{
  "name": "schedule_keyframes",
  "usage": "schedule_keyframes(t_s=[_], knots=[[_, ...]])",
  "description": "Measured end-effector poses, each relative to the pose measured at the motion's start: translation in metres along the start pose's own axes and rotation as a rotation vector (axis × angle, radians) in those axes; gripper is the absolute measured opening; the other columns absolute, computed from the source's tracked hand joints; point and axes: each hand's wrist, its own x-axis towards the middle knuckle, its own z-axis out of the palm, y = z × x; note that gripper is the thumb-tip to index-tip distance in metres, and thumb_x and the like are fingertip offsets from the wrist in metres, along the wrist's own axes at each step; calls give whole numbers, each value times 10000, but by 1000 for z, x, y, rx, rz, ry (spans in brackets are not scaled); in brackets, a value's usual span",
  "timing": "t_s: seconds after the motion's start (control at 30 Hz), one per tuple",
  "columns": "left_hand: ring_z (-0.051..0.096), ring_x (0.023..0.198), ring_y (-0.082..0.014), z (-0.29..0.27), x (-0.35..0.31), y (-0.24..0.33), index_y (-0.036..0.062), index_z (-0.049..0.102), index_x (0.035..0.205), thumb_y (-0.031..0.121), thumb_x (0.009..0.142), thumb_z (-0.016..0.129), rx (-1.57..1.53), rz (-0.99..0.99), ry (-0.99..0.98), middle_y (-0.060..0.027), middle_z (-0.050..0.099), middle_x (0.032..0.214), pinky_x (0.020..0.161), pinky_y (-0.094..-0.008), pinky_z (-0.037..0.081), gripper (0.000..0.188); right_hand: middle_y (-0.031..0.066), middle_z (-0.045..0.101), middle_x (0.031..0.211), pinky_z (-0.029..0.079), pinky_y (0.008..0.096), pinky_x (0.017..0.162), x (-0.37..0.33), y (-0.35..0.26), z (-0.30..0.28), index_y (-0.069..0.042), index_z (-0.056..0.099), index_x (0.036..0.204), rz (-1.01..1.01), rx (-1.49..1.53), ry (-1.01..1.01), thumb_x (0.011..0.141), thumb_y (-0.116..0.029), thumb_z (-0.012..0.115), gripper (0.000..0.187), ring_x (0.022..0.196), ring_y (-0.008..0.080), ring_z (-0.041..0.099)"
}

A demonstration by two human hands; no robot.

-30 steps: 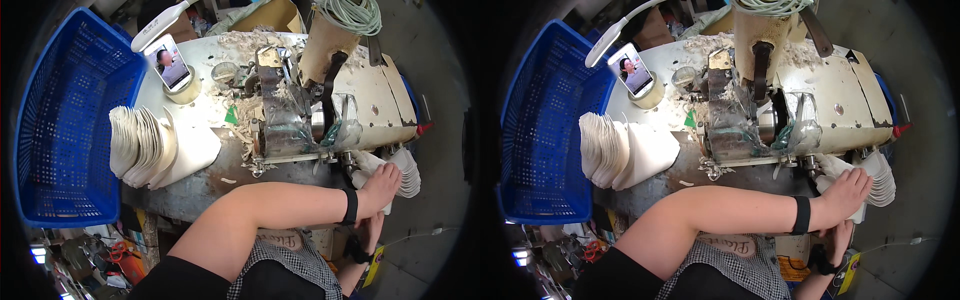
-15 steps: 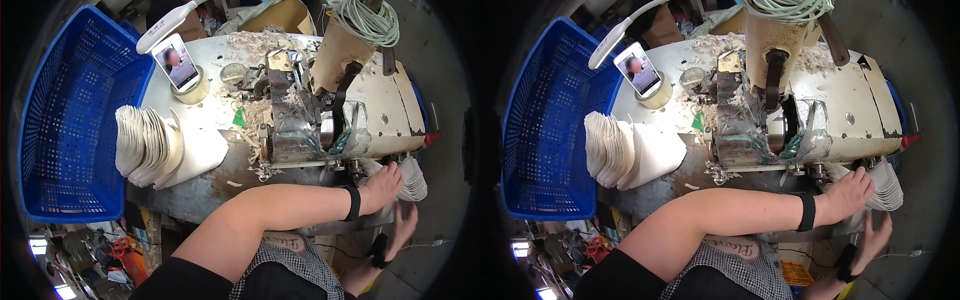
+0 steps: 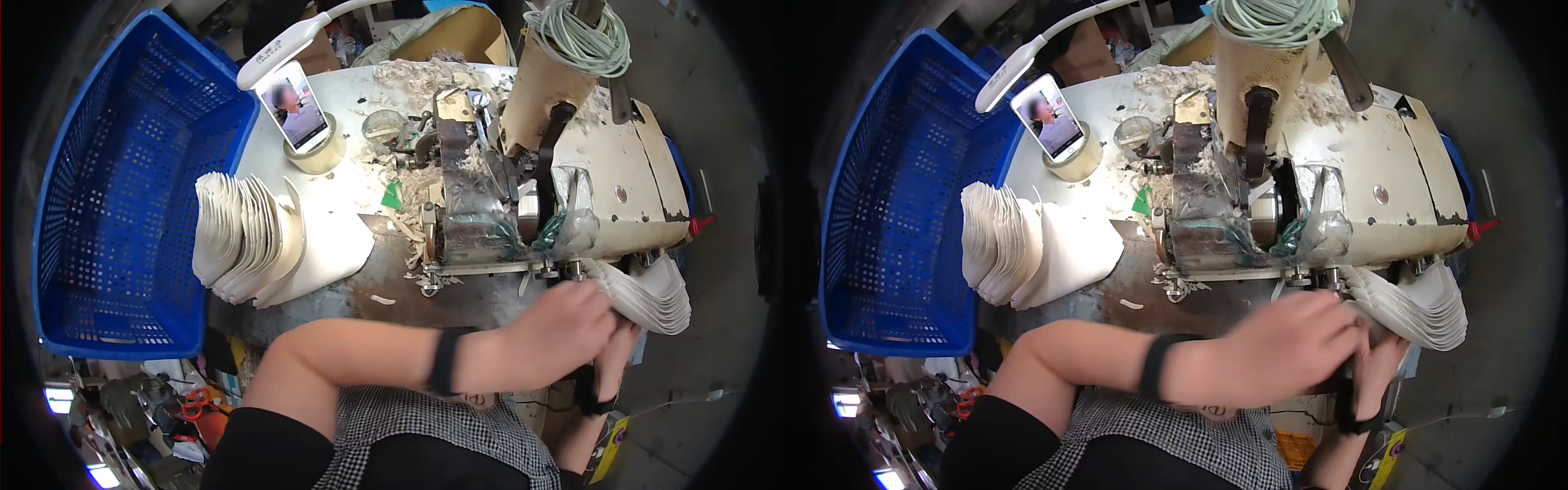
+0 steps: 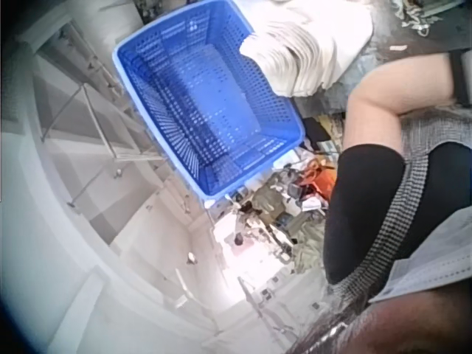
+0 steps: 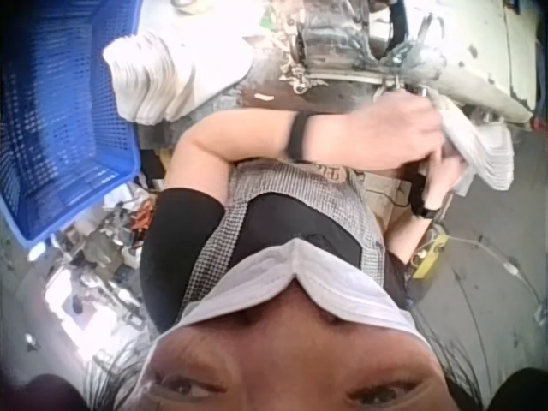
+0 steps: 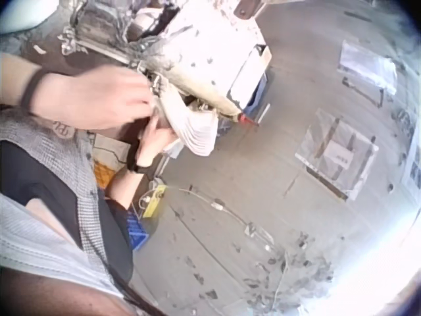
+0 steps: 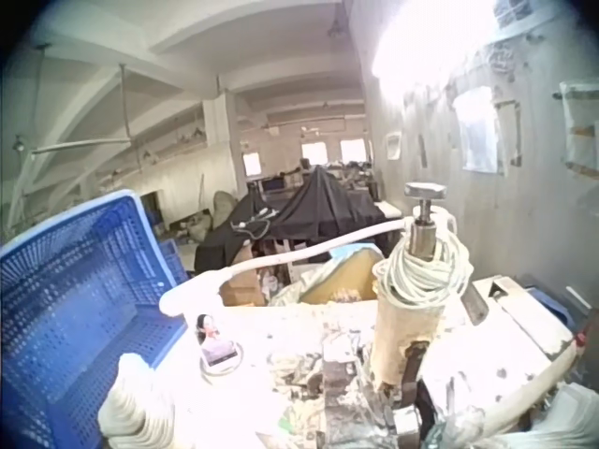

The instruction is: The person operates a sewing machine to stitch white fabric pieces into mask shapes. They repeatedly pick up flat fabric pieces, feed them through the machine, and stack the finished products. A smartphone is visible on the table playing a video.

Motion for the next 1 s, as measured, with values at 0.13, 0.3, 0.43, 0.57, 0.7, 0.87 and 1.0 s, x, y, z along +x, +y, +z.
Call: schedule_keyframes(t_s=[0.13, 0.3, 0.43, 0.57, 0.7, 0.87, 1.0], knots=[[629, 928, -264, -112, -80, -6, -37, 613, 1039, 0, 699, 706, 472, -129, 185, -154, 631, 1027, 778, -351, 518, 354, 179, 619, 1082, 435, 369, 920, -27, -88, -50, 26, 604, 1084, -74, 293, -53, 800, -103, 700, 326, 1025, 310, 576], [598, 913, -338, -156, -152, -11, -53, 561, 1165, -16, 740, 672, 864, -593, 283, -166, 603, 1058, 807, -367, 496, 441, 132, 669, 853, 493, 280, 709, -26, -155, -58, 16, 665, 938, -261, 705, -278, 763, -25, 709, 185, 765, 216, 639], [606, 934, -339, -149, -171, -22, -29, 536, 1235, -11, 750, 669, 862, -611, 263, -173, 618, 1051, 842, -384, 482, 504, 138, 676, 881, 503, 299, 706, -17, -194, -54, 2, 668, 950, -472, 749, -290, 757, -46, 725, 206, 784, 257, 650], [610, 850, -327, -148, -160, -22, -17, 583, 1162, 8, 748, 679, 816, -783, 165, -163, 632, 941, 757, -398, 479, 426, 125, 680, 896, 516, 327, 701, -16, -225, -54, -13, 668, 970, -654, 772, -468, 770, -92, 732, 224, 795, 274, 653], [592, 708, -323, -162, -162, -28, -5, 615, 976, 7, 751, 675, 880, -715, 214, -141, 619, 790, 644, -378, 464, 233, 137, 668, 970, 524, 340, 744, -19, -235, -52, -21, 663, 1010, -685, 803, -625, 770, -116, 742, 269, 857, 286, 654], [573, 578, -289, -173, -147, 16, 49, 619, 890, 33, 761, 664, 744, -600, 367, -106, 601, 725, 540, -379, 462, 137, 171, 561, 1264, 439, 362, 975, -14, -244, -52, -35, 639, 1157, -585, 1035, -881, 751, -125, 776, 438, 1149, 271, 564], [563, 512, -278, -167, -145, 51, 71, 643, 801, 80, 760, 681, 552, -577, 401, -86, 602, 668, 479, -366, 451, 56, 145, 466, 1365, 325, 383, 1074, -17, -251, -36, -30, 583, 1241, -490, 1352, -1145, 782, -107, 755, 496, 1303, 244, 400]])
